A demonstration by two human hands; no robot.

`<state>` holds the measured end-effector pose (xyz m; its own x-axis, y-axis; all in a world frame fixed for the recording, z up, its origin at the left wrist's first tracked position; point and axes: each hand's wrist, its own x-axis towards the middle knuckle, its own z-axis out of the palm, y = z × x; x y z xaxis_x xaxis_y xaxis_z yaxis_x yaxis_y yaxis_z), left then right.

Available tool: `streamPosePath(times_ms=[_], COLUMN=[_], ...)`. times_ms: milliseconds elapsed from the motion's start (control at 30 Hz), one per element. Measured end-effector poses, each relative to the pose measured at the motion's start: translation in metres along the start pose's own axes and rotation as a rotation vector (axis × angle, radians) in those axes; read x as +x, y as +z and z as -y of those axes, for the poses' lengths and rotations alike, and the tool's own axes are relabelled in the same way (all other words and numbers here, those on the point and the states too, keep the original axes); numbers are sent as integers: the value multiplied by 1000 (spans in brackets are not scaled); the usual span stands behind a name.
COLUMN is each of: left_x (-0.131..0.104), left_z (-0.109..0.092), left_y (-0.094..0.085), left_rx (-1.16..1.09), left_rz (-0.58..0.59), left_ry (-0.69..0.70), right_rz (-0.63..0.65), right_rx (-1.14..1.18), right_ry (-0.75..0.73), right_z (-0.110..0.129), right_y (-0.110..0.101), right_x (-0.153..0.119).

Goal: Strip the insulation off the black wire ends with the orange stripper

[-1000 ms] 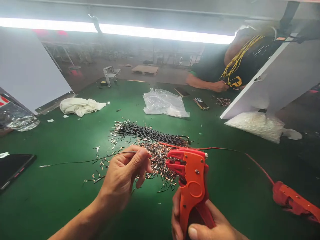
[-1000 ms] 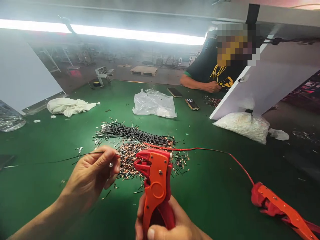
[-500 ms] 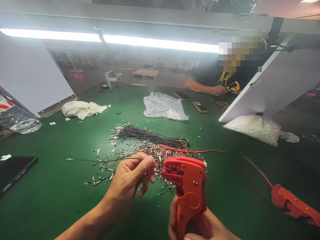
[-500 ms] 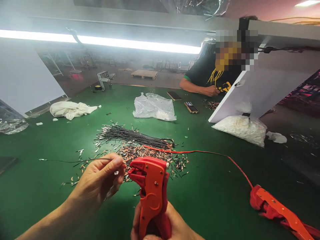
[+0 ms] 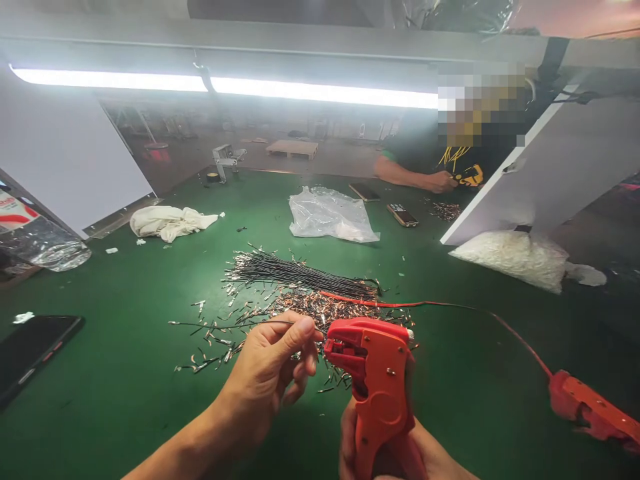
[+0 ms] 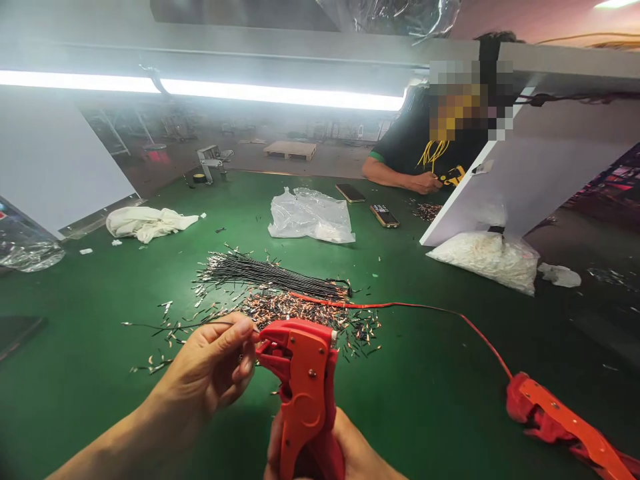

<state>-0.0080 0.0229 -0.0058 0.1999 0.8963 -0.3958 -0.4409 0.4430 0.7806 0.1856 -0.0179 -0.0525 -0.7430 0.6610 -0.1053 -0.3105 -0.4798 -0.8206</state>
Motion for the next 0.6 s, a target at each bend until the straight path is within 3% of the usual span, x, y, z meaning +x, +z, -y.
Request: streamPosePath(times_ms=[600], left_x=[6], left_z=[3], left_y=[-4], left_rx=[166], left_rz=[58], left_ry=[171], right_rz=[-50], right_rx=[-88], right_ry=[-97], right_z=[-10], right_y=[-6], right_x=[-3])
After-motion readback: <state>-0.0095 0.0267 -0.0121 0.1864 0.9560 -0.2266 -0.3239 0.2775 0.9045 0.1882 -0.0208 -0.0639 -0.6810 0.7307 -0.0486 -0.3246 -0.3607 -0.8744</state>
